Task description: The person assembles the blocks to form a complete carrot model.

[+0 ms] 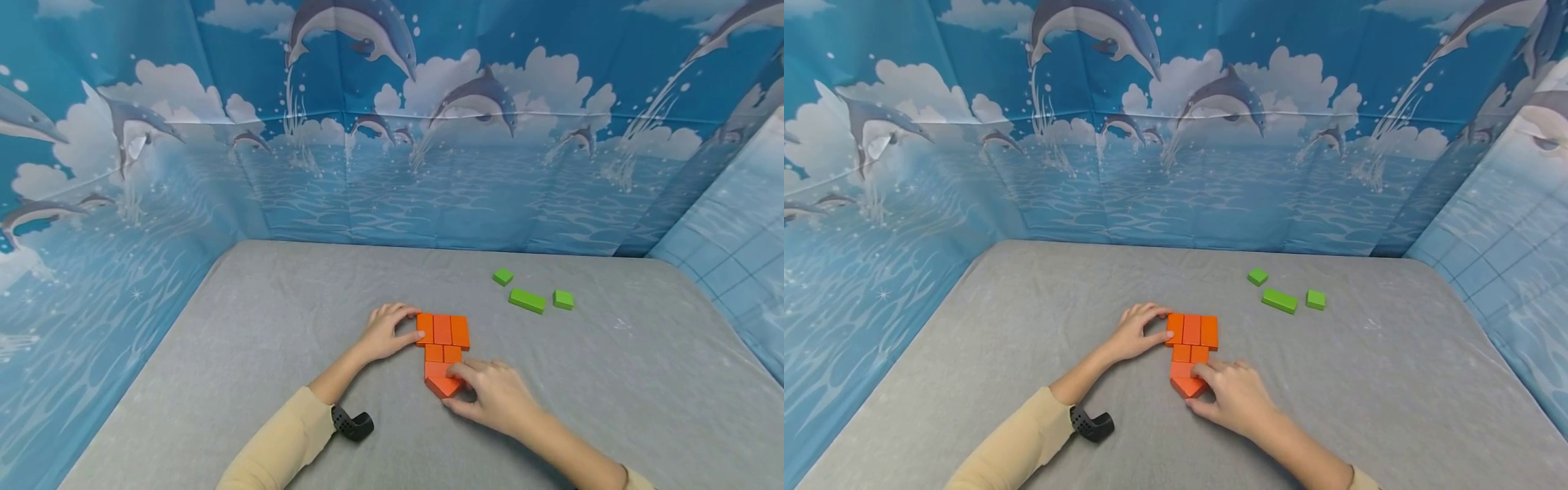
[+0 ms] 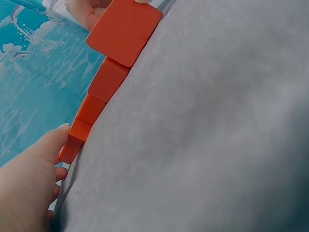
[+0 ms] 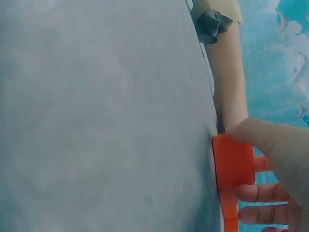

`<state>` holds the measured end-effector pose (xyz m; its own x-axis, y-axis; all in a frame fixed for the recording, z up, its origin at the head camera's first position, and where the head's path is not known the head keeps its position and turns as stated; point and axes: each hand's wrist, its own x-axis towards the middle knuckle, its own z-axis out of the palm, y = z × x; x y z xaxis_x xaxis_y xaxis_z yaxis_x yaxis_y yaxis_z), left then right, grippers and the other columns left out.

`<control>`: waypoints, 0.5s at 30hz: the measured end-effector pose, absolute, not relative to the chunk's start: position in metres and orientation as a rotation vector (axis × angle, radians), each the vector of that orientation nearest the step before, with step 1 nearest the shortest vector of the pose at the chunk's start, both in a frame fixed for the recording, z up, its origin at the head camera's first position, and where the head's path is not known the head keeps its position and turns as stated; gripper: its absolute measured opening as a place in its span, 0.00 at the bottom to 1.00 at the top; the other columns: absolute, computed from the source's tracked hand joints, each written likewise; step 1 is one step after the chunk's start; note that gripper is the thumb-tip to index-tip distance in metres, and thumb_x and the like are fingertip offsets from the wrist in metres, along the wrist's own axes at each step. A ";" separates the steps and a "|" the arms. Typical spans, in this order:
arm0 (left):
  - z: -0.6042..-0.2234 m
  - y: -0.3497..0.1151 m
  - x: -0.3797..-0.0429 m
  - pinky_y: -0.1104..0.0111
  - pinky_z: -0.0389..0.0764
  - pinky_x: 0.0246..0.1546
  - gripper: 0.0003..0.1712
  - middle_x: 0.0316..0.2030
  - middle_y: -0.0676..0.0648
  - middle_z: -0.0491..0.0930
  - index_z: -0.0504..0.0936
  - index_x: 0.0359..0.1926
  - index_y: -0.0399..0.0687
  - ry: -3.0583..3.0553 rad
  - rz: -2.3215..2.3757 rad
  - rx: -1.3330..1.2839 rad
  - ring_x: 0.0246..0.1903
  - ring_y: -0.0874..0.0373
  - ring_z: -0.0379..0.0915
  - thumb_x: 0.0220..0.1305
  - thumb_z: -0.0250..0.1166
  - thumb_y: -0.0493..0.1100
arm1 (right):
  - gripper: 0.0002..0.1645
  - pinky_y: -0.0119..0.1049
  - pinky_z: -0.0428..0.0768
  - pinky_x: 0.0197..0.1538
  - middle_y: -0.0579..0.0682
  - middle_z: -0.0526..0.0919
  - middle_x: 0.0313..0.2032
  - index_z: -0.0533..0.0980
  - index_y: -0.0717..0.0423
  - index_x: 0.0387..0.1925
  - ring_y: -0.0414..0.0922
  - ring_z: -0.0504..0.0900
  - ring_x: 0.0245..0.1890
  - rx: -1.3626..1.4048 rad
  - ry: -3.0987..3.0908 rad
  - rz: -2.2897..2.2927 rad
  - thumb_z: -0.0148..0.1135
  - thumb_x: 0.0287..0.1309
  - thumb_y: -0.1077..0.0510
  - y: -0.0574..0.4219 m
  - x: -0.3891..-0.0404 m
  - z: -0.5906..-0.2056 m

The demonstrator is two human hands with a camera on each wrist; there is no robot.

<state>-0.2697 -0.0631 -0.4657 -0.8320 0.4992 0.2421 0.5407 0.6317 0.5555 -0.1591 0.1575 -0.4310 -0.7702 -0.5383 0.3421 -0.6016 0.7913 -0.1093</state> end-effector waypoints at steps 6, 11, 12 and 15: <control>-0.466 -0.063 -0.270 0.54 0.55 0.56 0.26 0.52 0.50 0.72 0.73 0.57 0.53 -2.785 -0.978 -0.882 0.54 0.52 0.61 0.59 0.60 0.55 | 0.21 0.40 0.73 0.34 0.46 0.82 0.33 0.79 0.47 0.35 0.42 0.79 0.29 0.877 -2.673 0.278 0.68 0.41 0.40 0.156 -0.159 -0.431; -0.467 -0.063 -0.270 0.53 0.54 0.57 0.26 0.52 0.50 0.72 0.72 0.58 0.52 -2.788 -0.982 -0.886 0.55 0.51 0.60 0.60 0.60 0.55 | 0.22 0.41 0.74 0.34 0.47 0.83 0.34 0.79 0.47 0.36 0.43 0.80 0.30 0.875 -2.683 0.265 0.68 0.41 0.39 0.155 -0.159 -0.432; -0.467 -0.063 -0.270 0.53 0.54 0.57 0.26 0.52 0.50 0.72 0.72 0.58 0.52 -2.784 -0.980 -0.887 0.55 0.51 0.61 0.60 0.60 0.55 | 0.22 0.41 0.74 0.34 0.47 0.83 0.34 0.79 0.47 0.36 0.43 0.80 0.30 0.874 -2.685 0.263 0.68 0.41 0.39 0.155 -0.159 -0.432; -0.467 -0.064 -0.270 0.53 0.54 0.57 0.27 0.52 0.49 0.71 0.72 0.58 0.52 -2.789 -0.975 -0.886 0.55 0.51 0.61 0.60 0.60 0.55 | 0.22 0.41 0.74 0.34 0.48 0.83 0.34 0.79 0.47 0.36 0.43 0.80 0.30 0.876 -2.683 0.257 0.68 0.41 0.39 0.155 -0.159 -0.432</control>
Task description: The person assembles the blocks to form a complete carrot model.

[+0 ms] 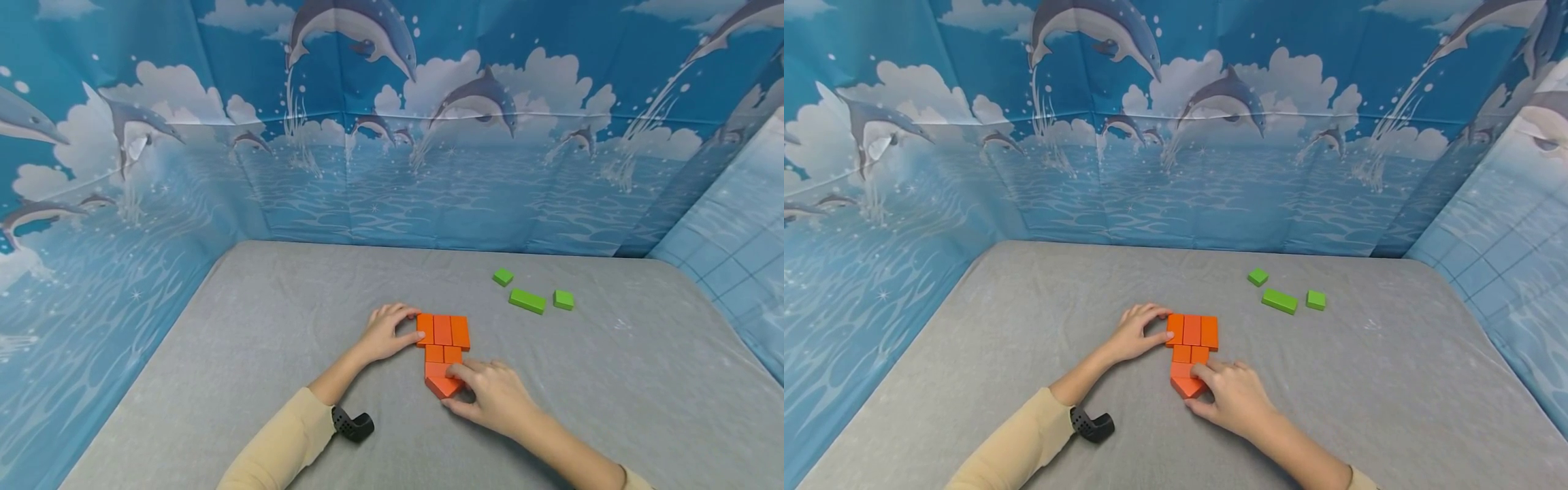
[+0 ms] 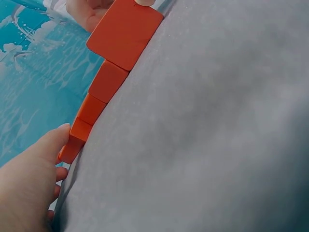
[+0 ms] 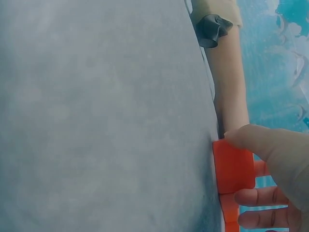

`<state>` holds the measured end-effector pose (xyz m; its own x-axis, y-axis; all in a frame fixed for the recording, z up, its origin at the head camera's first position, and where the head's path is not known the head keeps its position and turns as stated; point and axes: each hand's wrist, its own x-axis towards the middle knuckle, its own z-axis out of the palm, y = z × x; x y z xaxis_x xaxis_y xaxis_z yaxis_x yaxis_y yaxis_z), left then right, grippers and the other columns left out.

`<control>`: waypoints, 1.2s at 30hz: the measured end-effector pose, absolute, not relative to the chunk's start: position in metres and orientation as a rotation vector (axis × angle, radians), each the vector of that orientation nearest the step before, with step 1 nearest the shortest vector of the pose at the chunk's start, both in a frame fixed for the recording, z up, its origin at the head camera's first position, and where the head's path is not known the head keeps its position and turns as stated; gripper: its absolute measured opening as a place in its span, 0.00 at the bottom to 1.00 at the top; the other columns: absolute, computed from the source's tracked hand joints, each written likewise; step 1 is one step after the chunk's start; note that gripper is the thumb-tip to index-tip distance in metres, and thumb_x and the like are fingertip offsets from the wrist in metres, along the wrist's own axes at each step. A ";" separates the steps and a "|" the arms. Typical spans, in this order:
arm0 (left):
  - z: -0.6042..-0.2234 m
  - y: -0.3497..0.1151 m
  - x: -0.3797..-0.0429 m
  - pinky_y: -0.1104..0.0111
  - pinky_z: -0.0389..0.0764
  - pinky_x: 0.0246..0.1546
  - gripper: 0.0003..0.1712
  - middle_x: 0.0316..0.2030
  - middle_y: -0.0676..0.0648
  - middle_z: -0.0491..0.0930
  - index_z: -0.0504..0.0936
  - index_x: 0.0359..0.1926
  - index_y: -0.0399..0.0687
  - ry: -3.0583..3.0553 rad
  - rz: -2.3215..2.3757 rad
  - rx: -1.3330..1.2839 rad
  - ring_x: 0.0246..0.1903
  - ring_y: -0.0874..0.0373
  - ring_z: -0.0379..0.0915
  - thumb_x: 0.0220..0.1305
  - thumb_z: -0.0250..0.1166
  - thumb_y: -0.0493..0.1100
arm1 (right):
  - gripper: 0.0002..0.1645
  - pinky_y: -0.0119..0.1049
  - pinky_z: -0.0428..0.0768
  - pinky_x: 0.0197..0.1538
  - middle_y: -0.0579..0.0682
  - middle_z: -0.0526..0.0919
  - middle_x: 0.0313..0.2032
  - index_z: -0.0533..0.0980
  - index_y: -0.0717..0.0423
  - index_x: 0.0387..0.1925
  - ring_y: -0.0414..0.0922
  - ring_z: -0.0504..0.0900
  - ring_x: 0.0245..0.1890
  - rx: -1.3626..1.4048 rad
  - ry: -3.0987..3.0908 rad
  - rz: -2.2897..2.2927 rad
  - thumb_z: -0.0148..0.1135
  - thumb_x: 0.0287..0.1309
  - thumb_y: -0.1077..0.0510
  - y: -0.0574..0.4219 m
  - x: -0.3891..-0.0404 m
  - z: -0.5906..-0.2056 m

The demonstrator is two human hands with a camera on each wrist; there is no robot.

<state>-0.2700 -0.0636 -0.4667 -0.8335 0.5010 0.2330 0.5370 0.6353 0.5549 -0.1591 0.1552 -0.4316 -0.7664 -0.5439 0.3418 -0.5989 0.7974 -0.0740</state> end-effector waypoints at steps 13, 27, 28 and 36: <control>-0.470 -0.067 -0.270 0.50 0.57 0.55 0.29 0.47 0.48 0.74 0.70 0.59 0.49 -2.627 -1.225 -0.873 0.51 0.54 0.66 0.57 0.64 0.50 | 0.23 0.40 0.74 0.33 0.44 0.81 0.30 0.78 0.47 0.36 0.36 0.73 0.24 0.879 -2.685 0.268 0.68 0.42 0.38 0.155 -0.159 -0.433; -0.460 -0.058 -0.239 0.55 0.60 0.54 0.30 0.50 0.48 0.70 0.73 0.56 0.52 -2.742 -0.971 -0.881 0.51 0.53 0.63 0.54 0.64 0.57 | 0.21 0.40 0.74 0.33 0.42 0.81 0.29 0.78 0.46 0.35 0.35 0.73 0.23 0.881 -2.669 0.286 0.68 0.42 0.38 0.156 -0.159 -0.433; -0.461 -0.058 -0.238 0.55 0.60 0.54 0.30 0.50 0.48 0.70 0.74 0.56 0.52 -2.737 -0.960 -0.879 0.51 0.54 0.63 0.54 0.64 0.58 | 0.21 0.40 0.74 0.32 0.42 0.81 0.29 0.78 0.46 0.35 0.35 0.73 0.23 0.882 -2.669 0.287 0.67 0.42 0.38 0.156 -0.159 -0.433; -0.469 -0.057 -0.235 0.56 0.60 0.53 0.30 0.49 0.49 0.71 0.73 0.56 0.53 -2.667 -0.902 -0.912 0.49 0.56 0.63 0.54 0.63 0.59 | 0.22 0.38 0.73 0.31 0.41 0.79 0.27 0.78 0.46 0.34 0.33 0.69 0.21 0.882 -2.650 0.299 0.68 0.41 0.38 0.158 -0.159 -0.435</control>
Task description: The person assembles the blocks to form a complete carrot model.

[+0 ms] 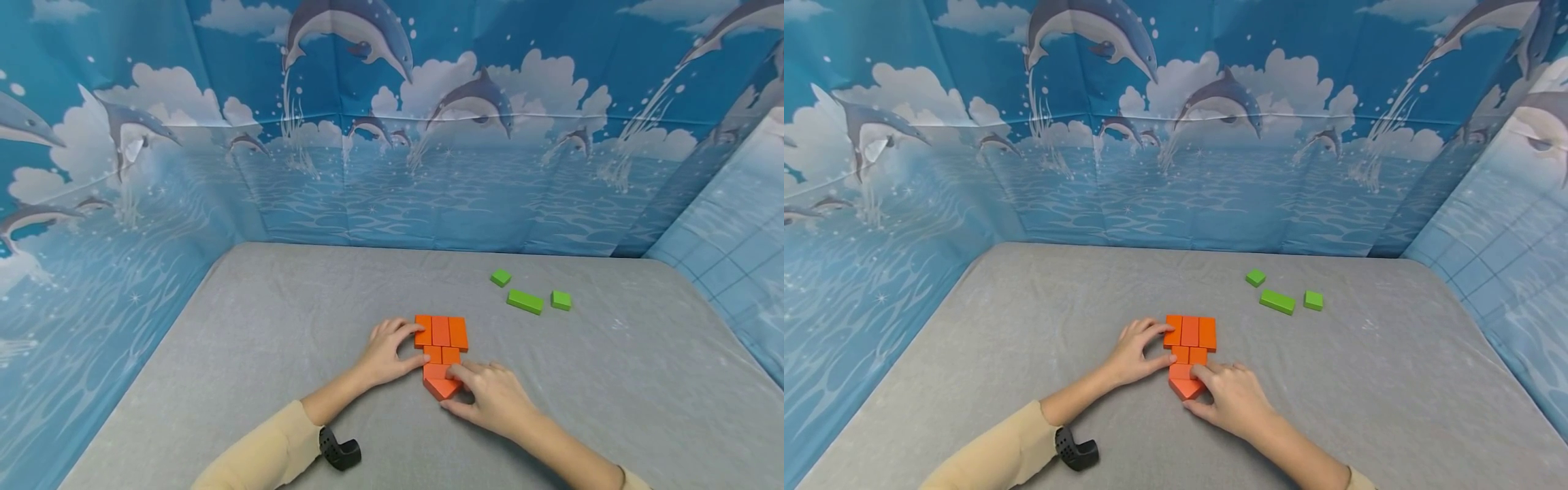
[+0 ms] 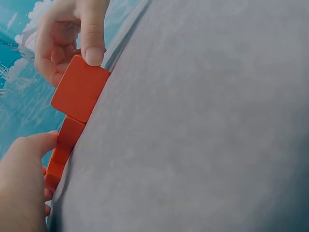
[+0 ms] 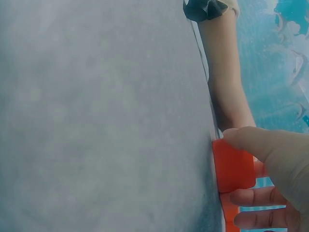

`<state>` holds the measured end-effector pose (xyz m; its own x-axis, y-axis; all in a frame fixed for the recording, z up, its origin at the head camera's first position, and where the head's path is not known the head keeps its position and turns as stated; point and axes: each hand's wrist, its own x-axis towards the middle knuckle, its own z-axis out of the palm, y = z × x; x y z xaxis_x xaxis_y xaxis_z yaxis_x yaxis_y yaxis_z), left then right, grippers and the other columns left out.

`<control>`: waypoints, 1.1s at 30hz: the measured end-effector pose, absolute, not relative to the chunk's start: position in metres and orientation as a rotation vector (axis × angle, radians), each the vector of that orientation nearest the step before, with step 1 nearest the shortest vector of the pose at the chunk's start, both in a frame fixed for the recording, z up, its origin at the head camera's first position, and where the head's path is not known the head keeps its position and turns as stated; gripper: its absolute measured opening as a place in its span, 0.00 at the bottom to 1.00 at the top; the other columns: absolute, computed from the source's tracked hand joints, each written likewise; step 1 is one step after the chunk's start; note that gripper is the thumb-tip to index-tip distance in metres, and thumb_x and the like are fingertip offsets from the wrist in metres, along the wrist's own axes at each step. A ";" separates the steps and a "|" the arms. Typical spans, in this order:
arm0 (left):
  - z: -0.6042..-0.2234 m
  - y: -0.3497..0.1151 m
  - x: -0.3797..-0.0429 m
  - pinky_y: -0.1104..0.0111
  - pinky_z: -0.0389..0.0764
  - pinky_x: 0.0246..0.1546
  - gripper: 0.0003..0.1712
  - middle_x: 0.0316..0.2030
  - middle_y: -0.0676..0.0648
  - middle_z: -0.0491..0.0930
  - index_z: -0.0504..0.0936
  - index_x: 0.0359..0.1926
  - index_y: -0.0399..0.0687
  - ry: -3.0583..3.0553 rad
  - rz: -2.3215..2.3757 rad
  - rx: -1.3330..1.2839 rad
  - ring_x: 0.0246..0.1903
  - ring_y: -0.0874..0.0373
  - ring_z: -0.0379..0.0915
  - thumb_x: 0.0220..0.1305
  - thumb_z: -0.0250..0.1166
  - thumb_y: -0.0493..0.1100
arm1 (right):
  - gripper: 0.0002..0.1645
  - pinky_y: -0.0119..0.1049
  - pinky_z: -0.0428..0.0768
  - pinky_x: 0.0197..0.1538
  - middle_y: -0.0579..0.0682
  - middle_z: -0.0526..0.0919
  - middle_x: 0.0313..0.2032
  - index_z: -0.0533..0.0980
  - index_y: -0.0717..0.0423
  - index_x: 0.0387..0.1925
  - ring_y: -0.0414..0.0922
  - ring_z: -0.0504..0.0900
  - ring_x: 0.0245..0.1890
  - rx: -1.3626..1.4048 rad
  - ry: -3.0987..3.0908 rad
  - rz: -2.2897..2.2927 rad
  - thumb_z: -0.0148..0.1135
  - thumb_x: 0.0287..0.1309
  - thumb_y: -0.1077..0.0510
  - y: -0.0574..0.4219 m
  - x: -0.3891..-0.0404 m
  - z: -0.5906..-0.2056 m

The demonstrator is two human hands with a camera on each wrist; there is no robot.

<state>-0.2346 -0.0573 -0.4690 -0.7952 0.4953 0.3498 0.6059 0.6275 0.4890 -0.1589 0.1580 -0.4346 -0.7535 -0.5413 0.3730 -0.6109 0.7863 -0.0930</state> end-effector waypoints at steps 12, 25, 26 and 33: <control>-0.472 -0.057 -0.235 0.56 0.59 0.55 0.31 0.50 0.51 0.71 0.72 0.57 0.55 -2.703 -0.872 -0.893 0.49 0.57 0.63 0.54 0.62 0.61 | 0.23 0.28 0.66 0.19 0.39 0.72 0.21 0.76 0.52 0.41 0.32 0.66 0.17 0.795 -2.847 0.935 0.65 0.49 0.41 0.200 -0.191 -0.411; -0.470 -0.056 -0.235 0.55 0.58 0.57 0.31 0.51 0.50 0.70 0.72 0.57 0.55 -2.707 -0.867 -0.906 0.51 0.56 0.62 0.55 0.61 0.61 | 0.24 0.33 0.72 0.24 0.56 0.76 0.27 0.69 0.68 0.53 0.46 0.76 0.26 0.295 -2.751 0.938 0.61 0.57 0.59 0.303 -0.264 -0.423; -0.470 -0.056 -0.235 0.55 0.58 0.56 0.31 0.51 0.50 0.71 0.72 0.57 0.55 -2.700 -0.869 -0.908 0.51 0.56 0.63 0.55 0.62 0.61 | 0.25 0.33 0.71 0.24 0.55 0.76 0.27 0.68 0.68 0.54 0.45 0.75 0.26 0.286 -2.782 0.942 0.60 0.57 0.59 0.306 -0.266 -0.424; -0.470 -0.057 -0.235 0.54 0.58 0.56 0.31 0.50 0.49 0.71 0.72 0.57 0.54 -2.693 -0.871 -0.907 0.51 0.55 0.63 0.54 0.62 0.60 | 0.28 0.34 0.70 0.25 0.52 0.74 0.25 0.68 0.69 0.54 0.41 0.71 0.23 0.296 -2.862 0.943 0.61 0.57 0.55 0.312 -0.275 -0.436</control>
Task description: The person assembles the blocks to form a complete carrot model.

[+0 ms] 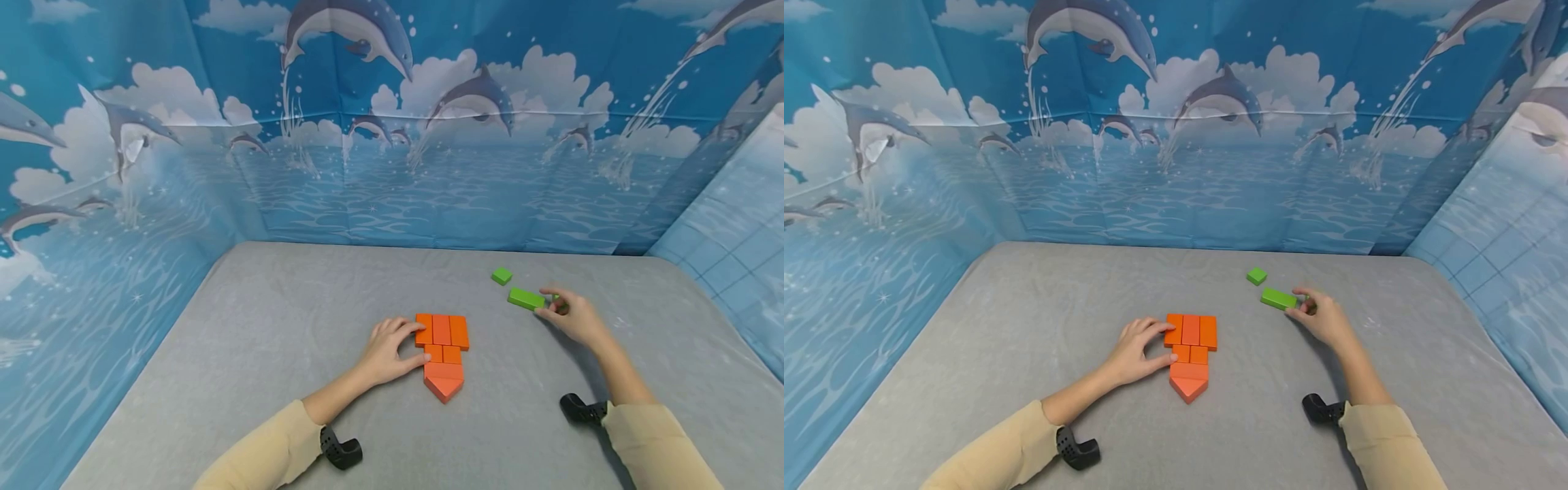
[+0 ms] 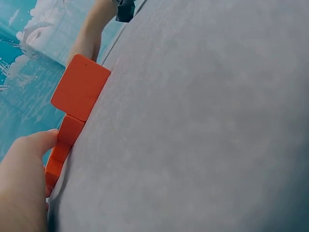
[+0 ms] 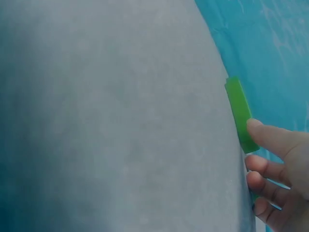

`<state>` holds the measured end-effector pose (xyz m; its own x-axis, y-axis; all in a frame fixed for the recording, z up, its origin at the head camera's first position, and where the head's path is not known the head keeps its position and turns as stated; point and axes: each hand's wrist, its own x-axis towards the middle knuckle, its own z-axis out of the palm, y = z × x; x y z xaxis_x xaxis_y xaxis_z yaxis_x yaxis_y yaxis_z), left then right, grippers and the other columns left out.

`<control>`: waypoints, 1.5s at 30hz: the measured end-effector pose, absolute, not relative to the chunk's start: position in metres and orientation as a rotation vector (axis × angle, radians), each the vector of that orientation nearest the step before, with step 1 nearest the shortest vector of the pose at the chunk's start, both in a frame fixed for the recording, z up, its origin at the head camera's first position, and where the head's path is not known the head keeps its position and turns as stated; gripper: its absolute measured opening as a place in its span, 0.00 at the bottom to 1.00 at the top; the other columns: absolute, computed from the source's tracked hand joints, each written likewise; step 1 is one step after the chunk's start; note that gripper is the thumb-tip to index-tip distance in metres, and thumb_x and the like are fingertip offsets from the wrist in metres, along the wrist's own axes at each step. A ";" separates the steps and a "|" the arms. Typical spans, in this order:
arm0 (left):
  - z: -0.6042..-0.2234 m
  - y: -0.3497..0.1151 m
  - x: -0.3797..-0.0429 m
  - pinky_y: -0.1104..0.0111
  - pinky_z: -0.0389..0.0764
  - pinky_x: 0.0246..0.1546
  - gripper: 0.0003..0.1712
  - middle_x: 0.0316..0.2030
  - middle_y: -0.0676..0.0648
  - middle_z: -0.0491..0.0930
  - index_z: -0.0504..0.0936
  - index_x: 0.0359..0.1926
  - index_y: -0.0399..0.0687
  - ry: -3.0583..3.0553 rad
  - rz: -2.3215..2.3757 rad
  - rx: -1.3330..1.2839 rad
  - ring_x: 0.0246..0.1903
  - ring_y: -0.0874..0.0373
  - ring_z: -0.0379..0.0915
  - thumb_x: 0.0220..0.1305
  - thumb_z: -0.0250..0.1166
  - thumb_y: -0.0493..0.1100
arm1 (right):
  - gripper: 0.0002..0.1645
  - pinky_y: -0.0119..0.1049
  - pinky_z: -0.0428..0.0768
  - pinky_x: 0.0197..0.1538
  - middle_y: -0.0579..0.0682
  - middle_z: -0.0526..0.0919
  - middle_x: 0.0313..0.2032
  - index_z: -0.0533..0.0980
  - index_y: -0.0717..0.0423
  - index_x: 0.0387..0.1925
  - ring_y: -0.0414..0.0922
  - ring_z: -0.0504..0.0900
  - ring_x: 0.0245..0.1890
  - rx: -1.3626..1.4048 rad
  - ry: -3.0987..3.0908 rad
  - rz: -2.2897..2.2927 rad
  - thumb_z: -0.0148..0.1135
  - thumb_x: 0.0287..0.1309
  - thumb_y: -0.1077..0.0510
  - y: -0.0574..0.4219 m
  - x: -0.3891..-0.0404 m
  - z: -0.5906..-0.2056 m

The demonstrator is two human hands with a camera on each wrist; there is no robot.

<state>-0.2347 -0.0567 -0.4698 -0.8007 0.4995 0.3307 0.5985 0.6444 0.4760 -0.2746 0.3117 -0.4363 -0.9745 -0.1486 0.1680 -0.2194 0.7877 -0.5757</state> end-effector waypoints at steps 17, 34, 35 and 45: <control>-0.471 -0.057 -0.236 0.56 0.60 0.55 0.30 0.50 0.51 0.71 0.72 0.57 0.56 -2.695 -0.831 -0.900 0.49 0.57 0.63 0.55 0.61 0.61 | 0.21 0.36 0.70 0.26 0.54 0.74 0.29 0.70 0.70 0.48 0.43 0.73 0.26 0.299 -2.878 0.897 0.58 0.60 0.58 0.304 -0.280 -0.437; -0.470 -0.057 -0.237 0.57 0.60 0.54 0.30 0.50 0.51 0.71 0.73 0.56 0.56 -2.714 -0.845 -0.893 0.49 0.57 0.63 0.54 0.61 0.62 | 0.20 0.34 0.72 0.26 0.53 0.74 0.31 0.69 0.66 0.50 0.45 0.75 0.26 0.664 -2.883 1.221 0.59 0.58 0.59 0.211 -0.308 -0.427; -0.470 -0.057 -0.237 0.57 0.60 0.54 0.30 0.50 0.51 0.71 0.73 0.57 0.56 -2.717 -0.841 -0.892 0.49 0.57 0.63 0.55 0.61 0.62 | 0.20 0.34 0.71 0.26 0.53 0.74 0.31 0.70 0.66 0.50 0.44 0.74 0.25 0.686 -2.891 1.214 0.59 0.58 0.60 0.207 -0.309 -0.428; -0.471 -0.058 -0.238 0.58 0.59 0.54 0.31 0.50 0.51 0.71 0.73 0.57 0.56 -2.718 -0.851 -0.896 0.49 0.57 0.63 0.55 0.61 0.62 | 0.18 0.33 0.69 0.29 0.50 0.75 0.30 0.72 0.65 0.47 0.42 0.70 0.25 0.806 -2.918 1.143 0.61 0.56 0.60 0.185 -0.317 -0.435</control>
<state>-0.2377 -0.0580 -0.4707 -0.8088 0.4990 0.3111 0.5873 0.6596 0.4690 -0.3170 0.1845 -0.4346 -0.8716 -0.4817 0.0907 -0.4151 0.6270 -0.6591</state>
